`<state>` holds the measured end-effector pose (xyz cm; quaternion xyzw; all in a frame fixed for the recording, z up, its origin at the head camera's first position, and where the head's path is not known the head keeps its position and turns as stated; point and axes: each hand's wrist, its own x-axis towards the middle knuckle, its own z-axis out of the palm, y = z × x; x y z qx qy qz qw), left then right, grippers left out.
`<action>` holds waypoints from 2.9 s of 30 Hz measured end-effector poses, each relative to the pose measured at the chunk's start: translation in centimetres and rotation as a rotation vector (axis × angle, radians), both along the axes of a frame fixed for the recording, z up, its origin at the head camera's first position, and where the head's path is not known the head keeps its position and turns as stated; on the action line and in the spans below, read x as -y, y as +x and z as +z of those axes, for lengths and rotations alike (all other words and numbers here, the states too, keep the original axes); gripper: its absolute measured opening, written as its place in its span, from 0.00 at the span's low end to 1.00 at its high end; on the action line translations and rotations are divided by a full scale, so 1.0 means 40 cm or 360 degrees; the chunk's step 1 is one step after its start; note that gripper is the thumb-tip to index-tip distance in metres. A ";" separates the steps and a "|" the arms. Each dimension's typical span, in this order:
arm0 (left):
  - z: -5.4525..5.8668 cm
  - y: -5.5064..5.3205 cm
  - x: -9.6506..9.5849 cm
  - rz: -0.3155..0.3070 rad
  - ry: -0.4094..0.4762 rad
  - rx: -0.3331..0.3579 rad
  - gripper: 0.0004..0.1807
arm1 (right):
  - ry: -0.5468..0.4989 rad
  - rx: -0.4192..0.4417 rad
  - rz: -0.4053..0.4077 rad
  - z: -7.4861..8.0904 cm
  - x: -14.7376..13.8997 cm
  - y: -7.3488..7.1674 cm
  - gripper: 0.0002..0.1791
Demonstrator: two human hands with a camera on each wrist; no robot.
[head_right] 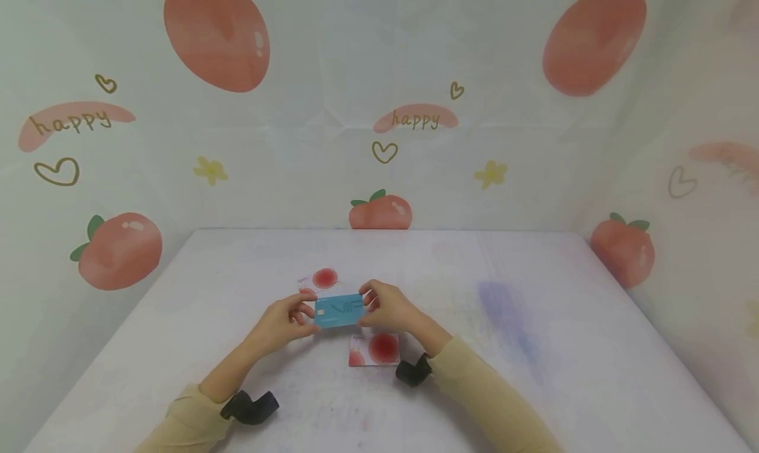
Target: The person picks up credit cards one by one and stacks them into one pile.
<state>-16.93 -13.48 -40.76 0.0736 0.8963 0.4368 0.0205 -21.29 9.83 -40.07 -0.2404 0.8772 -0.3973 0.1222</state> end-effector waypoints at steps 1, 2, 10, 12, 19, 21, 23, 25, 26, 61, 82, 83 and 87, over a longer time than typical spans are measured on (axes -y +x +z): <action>0.000 -0.001 -0.003 -0.0003 0.0001 -0.0003 0.29 | 0.0002 -0.0001 -0.0008 -0.001 -0.002 0.001 0.27; -0.001 -0.001 -0.005 -0.0006 0.0000 -0.0007 0.28 | 0.0006 0.0005 -0.0017 -0.001 -0.005 0.002 0.27; -0.004 -0.003 -0.017 -0.0075 0.0021 -0.0042 0.28 | 0.0031 0.0042 -0.0072 -0.001 -0.021 0.011 0.27; -0.004 -0.003 -0.019 -0.0098 0.0019 -0.0047 0.28 | 0.0033 0.0039 -0.0078 -0.002 -0.025 0.013 0.27; -0.010 -0.005 -0.028 -0.0150 0.0030 -0.0055 0.28 | 0.0031 0.0044 -0.0101 -0.005 -0.039 0.018 0.27; -0.012 -0.006 -0.031 -0.0160 0.0036 -0.0063 0.28 | 0.0021 0.0042 -0.0102 -0.006 -0.043 0.020 0.27; -0.014 -0.006 -0.034 -0.0179 0.0044 -0.0076 0.28 | 0.0011 0.0035 -0.0097 -0.006 -0.048 0.023 0.27; -0.015 -0.005 -0.037 -0.0193 0.0046 -0.0090 0.28 | 0.0003 0.0036 -0.0096 -0.009 -0.053 0.024 0.27; -0.015 -0.005 -0.039 -0.0200 0.0048 -0.0095 0.28 | 0.0005 0.0036 -0.0098 -0.011 -0.056 0.025 0.27; -0.037 0.009 -0.087 -0.0361 0.0046 -0.0115 0.28 | -0.0081 0.0025 -0.0040 -0.036 -0.123 0.061 0.27; -0.040 0.015 -0.105 -0.0418 -0.0001 -0.0093 0.28 | -0.0069 0.0016 -0.0016 -0.041 -0.150 0.080 0.28; -0.040 0.015 -0.105 -0.0419 -0.0007 -0.0092 0.28 | -0.0064 0.0010 -0.0018 -0.043 -0.151 0.080 0.28; -0.042 0.016 -0.108 -0.0423 -0.0017 -0.0088 0.28 | -0.0062 -0.0005 -0.0014 -0.050 -0.155 0.080 0.28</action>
